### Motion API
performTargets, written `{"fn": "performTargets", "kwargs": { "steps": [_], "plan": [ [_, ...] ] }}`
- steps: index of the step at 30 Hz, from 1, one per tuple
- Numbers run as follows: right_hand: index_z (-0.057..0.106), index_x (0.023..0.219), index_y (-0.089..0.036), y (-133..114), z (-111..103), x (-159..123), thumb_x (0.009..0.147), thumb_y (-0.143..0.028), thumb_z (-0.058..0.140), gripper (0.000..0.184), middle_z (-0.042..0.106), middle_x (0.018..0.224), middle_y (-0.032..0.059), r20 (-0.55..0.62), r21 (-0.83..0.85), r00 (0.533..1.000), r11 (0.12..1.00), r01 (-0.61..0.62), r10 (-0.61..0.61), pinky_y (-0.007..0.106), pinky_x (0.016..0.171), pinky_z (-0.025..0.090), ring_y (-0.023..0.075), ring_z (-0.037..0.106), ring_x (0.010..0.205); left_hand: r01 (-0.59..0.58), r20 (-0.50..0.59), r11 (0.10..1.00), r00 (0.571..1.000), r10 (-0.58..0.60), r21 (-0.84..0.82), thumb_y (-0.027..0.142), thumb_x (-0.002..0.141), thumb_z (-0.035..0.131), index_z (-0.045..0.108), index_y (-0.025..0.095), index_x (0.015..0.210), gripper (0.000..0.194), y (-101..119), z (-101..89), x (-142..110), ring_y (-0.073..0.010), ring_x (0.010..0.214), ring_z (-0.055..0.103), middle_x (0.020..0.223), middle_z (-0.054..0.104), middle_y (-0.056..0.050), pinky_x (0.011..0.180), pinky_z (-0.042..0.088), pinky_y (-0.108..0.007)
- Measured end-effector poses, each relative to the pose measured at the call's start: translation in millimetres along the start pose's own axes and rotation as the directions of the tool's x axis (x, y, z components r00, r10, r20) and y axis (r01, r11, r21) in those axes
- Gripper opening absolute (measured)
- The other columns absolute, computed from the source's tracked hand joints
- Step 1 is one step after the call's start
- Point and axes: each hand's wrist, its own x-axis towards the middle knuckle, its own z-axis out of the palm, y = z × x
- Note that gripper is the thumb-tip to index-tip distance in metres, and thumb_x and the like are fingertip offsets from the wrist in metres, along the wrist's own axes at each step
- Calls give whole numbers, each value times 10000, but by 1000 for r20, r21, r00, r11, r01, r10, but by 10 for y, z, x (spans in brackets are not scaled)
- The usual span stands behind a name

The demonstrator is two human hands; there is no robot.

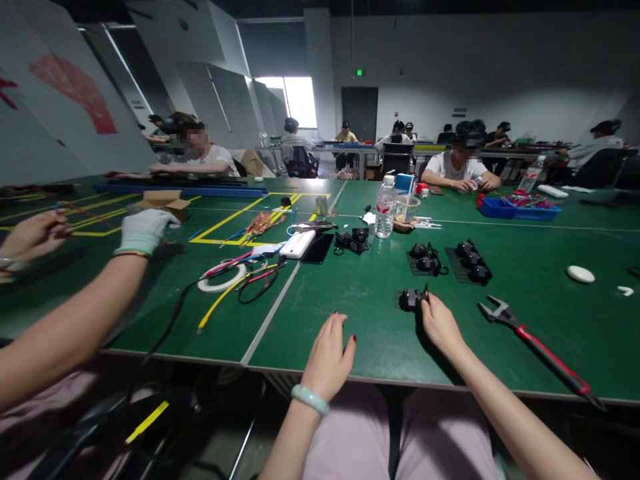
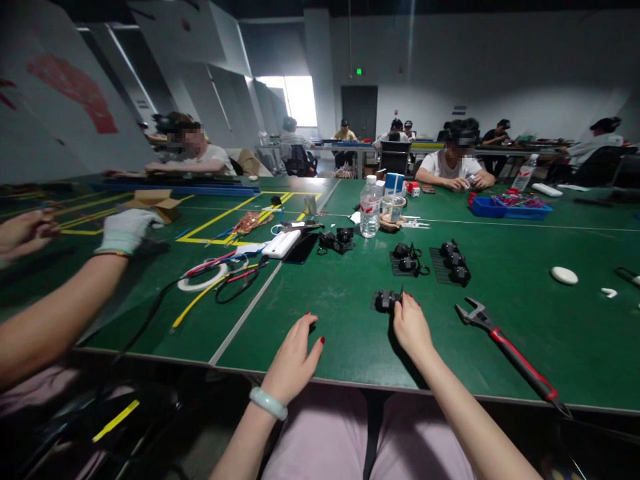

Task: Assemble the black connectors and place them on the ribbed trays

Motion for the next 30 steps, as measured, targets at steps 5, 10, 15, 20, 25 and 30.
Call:
{"fn": "performTargets", "kwargs": {
  "steps": [5,10,15,20,25,30],
  "plan": [
    [376,1193,-70,-314,261,-72,811,-249,288,431,427,1194,160,26,82,996,993,86,-88,392,963,265,232,360,1143,-105,76,994,991,106,-27,205,757,424,306,151,1168,432,45,-51,335,-216,1127,383,1178,424,-115,972,310,-394],
    [250,1261,-39,-500,389,-51,749,-234,418,573,334,1260,193,108,137,985,983,121,-137,417,966,257,262,296,1183,-138,241,984,957,163,-115,174,599,593,198,138,1237,752,80,14,763,-244,1096,420,1192,417,-140,938,338,-377],
    [246,1267,-84,-401,287,112,621,-260,589,752,342,1259,179,207,278,956,949,145,-207,407,967,261,268,312,1173,-140,332,977,925,187,-160,142,527,637,180,159,1246,852,56,118,1064,-245,1041,474,1147,466,-134,881,375,-342],
    [288,1235,-183,-225,155,412,525,-279,689,822,456,1165,104,341,517,889,851,95,-306,381,932,311,217,434,1075,-106,470,970,859,200,-218,185,514,653,201,188,1230,847,-18,185,1316,-190,801,579,920,591,-52,696,444,-269],
    [393,1139,-191,-192,181,758,460,-241,731,760,484,1121,77,410,621,822,781,66,-396,337,853,379,171,493,952,-45,507,953,839,198,-299,176,477,670,278,187,1181,806,-147,215,1611,-137,686,570,876,589,-26,606,436,-223],
    [422,1100,-174,-228,307,893,435,-236,737,738,515,1055,73,372,651,848,757,51,-377,317,792,406,151,511,872,2,433,893,875,216,-449,169,513,647,313,171,1149,719,-284,288,1680,-108,647,547,838,574,-16,570,427,-213]
  ]
}}
